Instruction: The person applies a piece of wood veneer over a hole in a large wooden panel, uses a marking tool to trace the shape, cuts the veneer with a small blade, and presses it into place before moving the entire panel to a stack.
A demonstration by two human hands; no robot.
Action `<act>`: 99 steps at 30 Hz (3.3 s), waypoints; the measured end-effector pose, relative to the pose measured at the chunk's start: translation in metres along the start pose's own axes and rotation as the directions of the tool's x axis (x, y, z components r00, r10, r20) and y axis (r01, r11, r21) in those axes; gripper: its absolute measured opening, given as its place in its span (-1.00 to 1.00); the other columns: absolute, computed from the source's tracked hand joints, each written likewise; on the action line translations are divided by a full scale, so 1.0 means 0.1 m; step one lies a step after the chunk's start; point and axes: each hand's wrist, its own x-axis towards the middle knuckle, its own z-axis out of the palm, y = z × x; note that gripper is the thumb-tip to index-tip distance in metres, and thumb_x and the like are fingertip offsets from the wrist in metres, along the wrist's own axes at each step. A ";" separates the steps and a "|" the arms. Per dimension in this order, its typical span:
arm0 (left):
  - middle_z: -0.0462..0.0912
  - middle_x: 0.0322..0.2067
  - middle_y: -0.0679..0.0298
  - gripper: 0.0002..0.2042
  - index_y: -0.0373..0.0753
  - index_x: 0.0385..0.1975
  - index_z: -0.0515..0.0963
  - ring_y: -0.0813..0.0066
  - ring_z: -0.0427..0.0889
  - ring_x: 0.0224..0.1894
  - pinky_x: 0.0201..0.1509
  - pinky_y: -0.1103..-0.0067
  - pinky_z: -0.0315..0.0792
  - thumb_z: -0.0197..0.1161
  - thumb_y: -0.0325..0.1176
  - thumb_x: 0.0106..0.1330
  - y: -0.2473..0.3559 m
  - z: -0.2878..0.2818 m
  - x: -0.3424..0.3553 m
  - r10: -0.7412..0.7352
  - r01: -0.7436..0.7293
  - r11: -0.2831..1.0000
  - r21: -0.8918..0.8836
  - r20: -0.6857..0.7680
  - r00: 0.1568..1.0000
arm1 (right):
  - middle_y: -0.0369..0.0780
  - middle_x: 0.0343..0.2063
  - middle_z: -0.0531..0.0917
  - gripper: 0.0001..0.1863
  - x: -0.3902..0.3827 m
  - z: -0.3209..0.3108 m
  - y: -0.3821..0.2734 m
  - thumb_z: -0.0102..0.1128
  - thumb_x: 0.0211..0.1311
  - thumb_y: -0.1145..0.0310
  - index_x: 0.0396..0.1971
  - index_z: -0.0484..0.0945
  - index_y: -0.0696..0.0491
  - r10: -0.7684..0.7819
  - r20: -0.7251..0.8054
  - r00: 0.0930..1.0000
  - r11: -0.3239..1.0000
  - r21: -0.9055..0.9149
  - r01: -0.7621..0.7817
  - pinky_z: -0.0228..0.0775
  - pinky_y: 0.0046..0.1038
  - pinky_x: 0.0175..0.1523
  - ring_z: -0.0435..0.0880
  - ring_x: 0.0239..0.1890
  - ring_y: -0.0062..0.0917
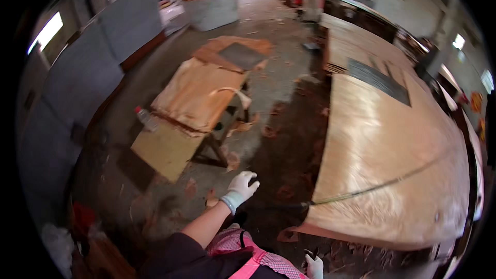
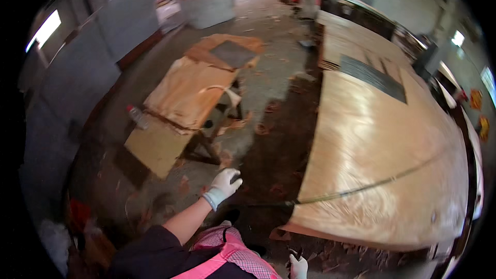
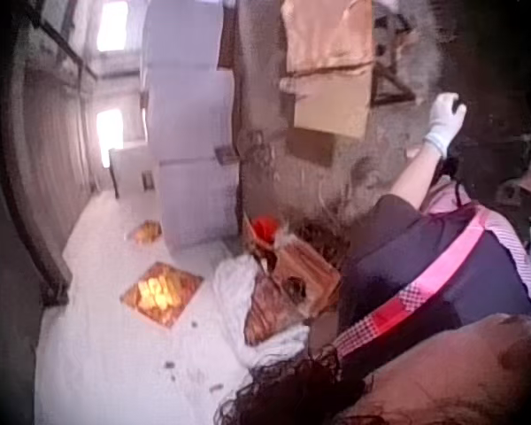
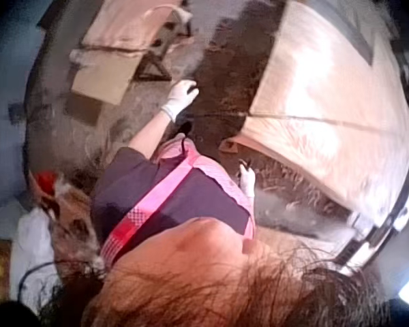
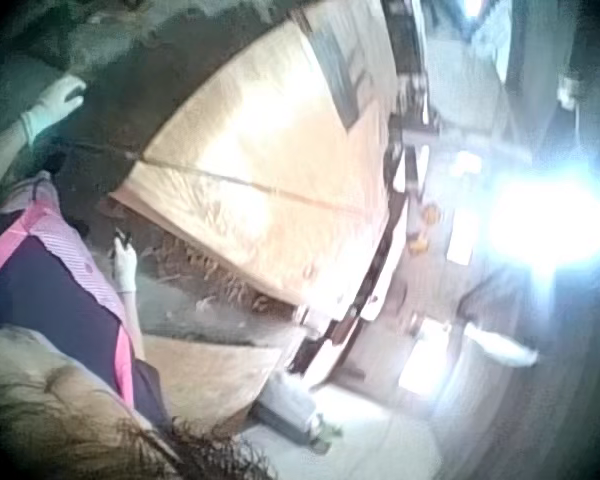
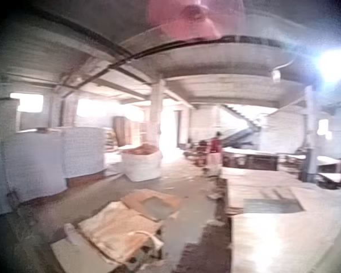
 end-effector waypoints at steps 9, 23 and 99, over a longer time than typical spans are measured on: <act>0.38 0.16 -0.13 -0.48 -0.31 0.13 0.40 -0.08 0.40 0.17 0.25 0.26 0.31 0.17 -0.16 0.22 -1.73 -1.37 1.22 -0.349 0.443 0.896 -0.007 -0.626 0.697 | -0.38 -0.64 0.57 -0.81 0.39 1.15 -1.25 0.21 0.30 0.29 -0.29 0.67 0.09 -0.019 0.244 0.970 0.998 0.065 0.003 0.25 -0.61 -0.50 0.46 -0.61 -0.74; 0.72 -0.37 0.20 -0.78 -0.16 -0.41 0.68 0.20 0.71 -0.32 -0.22 0.32 0.55 0.18 -0.19 0.22 -2.08 -2.05 2.65 -0.421 0.503 0.794 0.343 -0.286 0.861 | -0.42 -0.60 0.57 -0.74 0.52 1.33 -1.18 0.23 0.27 0.26 -0.09 0.68 0.00 0.042 0.154 0.987 0.999 -0.002 -0.043 0.26 -0.59 -0.50 0.42 -0.61 -0.75; 0.52 0.00 0.08 -0.65 -0.20 -0.12 0.57 0.09 0.39 0.18 0.33 0.18 0.16 0.31 -0.28 0.06 9.65 8.54 -0.96 0.338 -0.253 0.850 0.463 -0.111 0.934 | -0.43 -0.76 0.31 -0.70 2.24 -11.65 1.40 0.30 0.21 0.20 -0.58 0.37 -0.06 -0.141 0.105 0.984 0.850 0.523 0.066 0.02 -0.63 -0.68 0.21 -0.78 -0.75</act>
